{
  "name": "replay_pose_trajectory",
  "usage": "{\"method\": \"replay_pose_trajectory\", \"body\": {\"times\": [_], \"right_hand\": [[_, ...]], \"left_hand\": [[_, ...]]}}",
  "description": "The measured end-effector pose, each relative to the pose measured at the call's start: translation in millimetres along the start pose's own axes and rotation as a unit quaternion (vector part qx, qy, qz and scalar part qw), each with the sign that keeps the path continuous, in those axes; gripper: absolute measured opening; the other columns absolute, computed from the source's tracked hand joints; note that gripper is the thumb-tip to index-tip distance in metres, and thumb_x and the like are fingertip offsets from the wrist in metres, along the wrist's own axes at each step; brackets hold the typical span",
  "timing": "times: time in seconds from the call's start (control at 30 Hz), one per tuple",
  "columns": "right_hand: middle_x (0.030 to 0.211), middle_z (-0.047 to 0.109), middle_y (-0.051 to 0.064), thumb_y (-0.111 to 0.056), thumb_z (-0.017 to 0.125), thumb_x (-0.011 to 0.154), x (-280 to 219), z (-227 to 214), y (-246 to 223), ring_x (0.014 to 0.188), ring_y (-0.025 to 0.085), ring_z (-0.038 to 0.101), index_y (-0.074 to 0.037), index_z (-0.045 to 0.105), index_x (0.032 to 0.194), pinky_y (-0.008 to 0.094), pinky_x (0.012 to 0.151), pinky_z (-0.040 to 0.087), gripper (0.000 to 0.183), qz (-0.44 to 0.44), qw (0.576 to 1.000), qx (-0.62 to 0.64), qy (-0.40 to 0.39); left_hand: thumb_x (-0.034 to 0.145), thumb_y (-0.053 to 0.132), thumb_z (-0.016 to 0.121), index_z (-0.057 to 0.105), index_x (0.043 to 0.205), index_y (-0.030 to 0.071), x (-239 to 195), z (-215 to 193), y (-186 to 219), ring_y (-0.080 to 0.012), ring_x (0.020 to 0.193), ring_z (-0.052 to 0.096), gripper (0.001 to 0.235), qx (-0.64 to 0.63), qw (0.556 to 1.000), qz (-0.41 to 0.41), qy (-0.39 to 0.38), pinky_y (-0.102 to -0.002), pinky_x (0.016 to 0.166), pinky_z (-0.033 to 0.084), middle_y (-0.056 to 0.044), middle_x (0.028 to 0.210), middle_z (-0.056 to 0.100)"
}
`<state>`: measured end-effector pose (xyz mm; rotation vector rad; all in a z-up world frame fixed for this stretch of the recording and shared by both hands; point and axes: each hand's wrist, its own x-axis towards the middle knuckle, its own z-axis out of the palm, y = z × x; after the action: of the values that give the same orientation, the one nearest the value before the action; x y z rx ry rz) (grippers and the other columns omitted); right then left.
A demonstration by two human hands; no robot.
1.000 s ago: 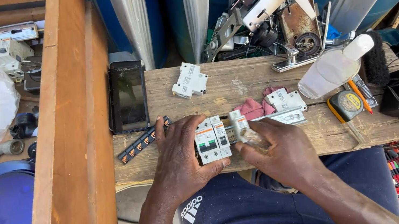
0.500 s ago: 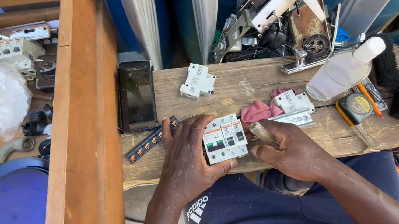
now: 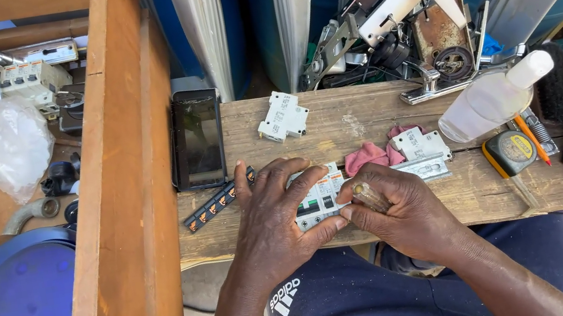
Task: Securing electrical circuit breakers onto a DIN rail using a screwdriver and manual positioning
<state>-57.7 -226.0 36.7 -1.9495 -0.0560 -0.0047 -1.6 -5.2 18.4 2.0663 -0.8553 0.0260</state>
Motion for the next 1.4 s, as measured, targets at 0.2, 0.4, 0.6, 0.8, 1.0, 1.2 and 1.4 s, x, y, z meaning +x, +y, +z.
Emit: {"method": "replay_pose_trajectory", "body": {"times": [0.2, 0.4, 0.6, 0.8, 1.0, 1.2, 1.4], "right_hand": [[0.092, 0.07, -0.004, -0.02, 0.08, 0.095, -11, -6, 14, 0.075, 0.013, 0.062, -0.016, 0.078, 0.098, 0.034, 0.067, 0.048, 0.006, 0.012, 0.997, -0.073, 0.01], [0.089, 0.063, -0.001, -0.011, 0.084, 0.093, -22, -28, 21, 0.084, 0.015, 0.061, -0.017, 0.07, 0.111, 0.039, 0.08, 0.054, 0.024, 0.191, 0.978, 0.066, 0.046], [0.09, 0.069, 0.001, -0.016, 0.077, 0.093, -23, -35, 25, 0.082, 0.015, 0.06, -0.009, 0.073, 0.125, 0.034, 0.082, 0.048, 0.033, 0.192, 0.978, 0.058, 0.06], [0.09, 0.067, 0.003, -0.017, 0.077, 0.094, -26, -36, 20, 0.085, 0.017, 0.059, -0.011, 0.076, 0.129, 0.037, 0.083, 0.048, 0.036, 0.242, 0.964, 0.089, 0.059], [0.095, 0.068, 0.004, -0.017, 0.076, 0.096, -27, -40, 24, 0.083, 0.018, 0.06, -0.011, 0.079, 0.126, 0.036, 0.078, 0.048, 0.031, 0.28, 0.955, 0.065, 0.074], [0.097, 0.07, 0.004, -0.022, 0.076, 0.095, -30, -48, 26, 0.089, 0.02, 0.065, -0.013, 0.081, 0.124, 0.039, 0.086, 0.049, 0.03, 0.3, 0.95, 0.038, 0.08], [0.1, 0.073, 0.004, -0.024, 0.072, 0.097, -35, -52, 37, 0.094, 0.021, 0.066, -0.014, 0.079, 0.13, 0.04, 0.09, 0.049, 0.035, 0.294, 0.952, 0.053, 0.069]], "left_hand": [[0.089, 0.058, 0.077, 0.068, 0.133, 0.025, 4, 4, -3, -0.0254, 0.136, 0.055, 0.056, 0.104, 0.993, 0.027, 0.046, -0.071, 0.122, 0.01, -0.002, 0.137, 0.061], [0.086, 0.059, 0.08, 0.065, 0.137, 0.026, 1, 5, -5, -0.0261, 0.137, 0.054, 0.063, 0.094, 0.995, 0.017, 0.022, -0.074, 0.121, 0.008, -0.001, 0.139, 0.059], [0.084, 0.057, 0.082, 0.069, 0.132, 0.023, 4, 2, -2, -0.0274, 0.137, 0.054, 0.06, 0.089, 0.996, 0.015, 0.019, -0.071, 0.123, 0.004, -0.003, 0.139, 0.058], [0.087, 0.059, 0.076, 0.068, 0.132, 0.022, 7, 2, -2, -0.0295, 0.138, 0.054, 0.059, 0.072, 0.997, 0.008, 0.007, -0.073, 0.122, 0.004, -0.005, 0.142, 0.058], [0.082, 0.058, 0.08, 0.071, 0.128, 0.021, 9, 2, 1, -0.0277, 0.135, 0.055, 0.06, 0.077, 0.997, -0.001, 0.009, -0.071, 0.122, 0.006, -0.005, 0.139, 0.06], [0.078, 0.055, 0.083, 0.072, 0.125, 0.021, 12, 2, 2, -0.026, 0.134, 0.056, 0.059, 0.075, 0.997, -0.004, 0.007, -0.07, 0.122, 0.005, -0.004, 0.136, 0.061], [0.08, 0.054, 0.083, 0.071, 0.128, 0.02, 12, -1, 6, -0.0264, 0.137, 0.056, 0.06, 0.079, 0.997, -0.007, -0.002, -0.069, 0.124, 0.003, -0.005, 0.14, 0.061]]}}
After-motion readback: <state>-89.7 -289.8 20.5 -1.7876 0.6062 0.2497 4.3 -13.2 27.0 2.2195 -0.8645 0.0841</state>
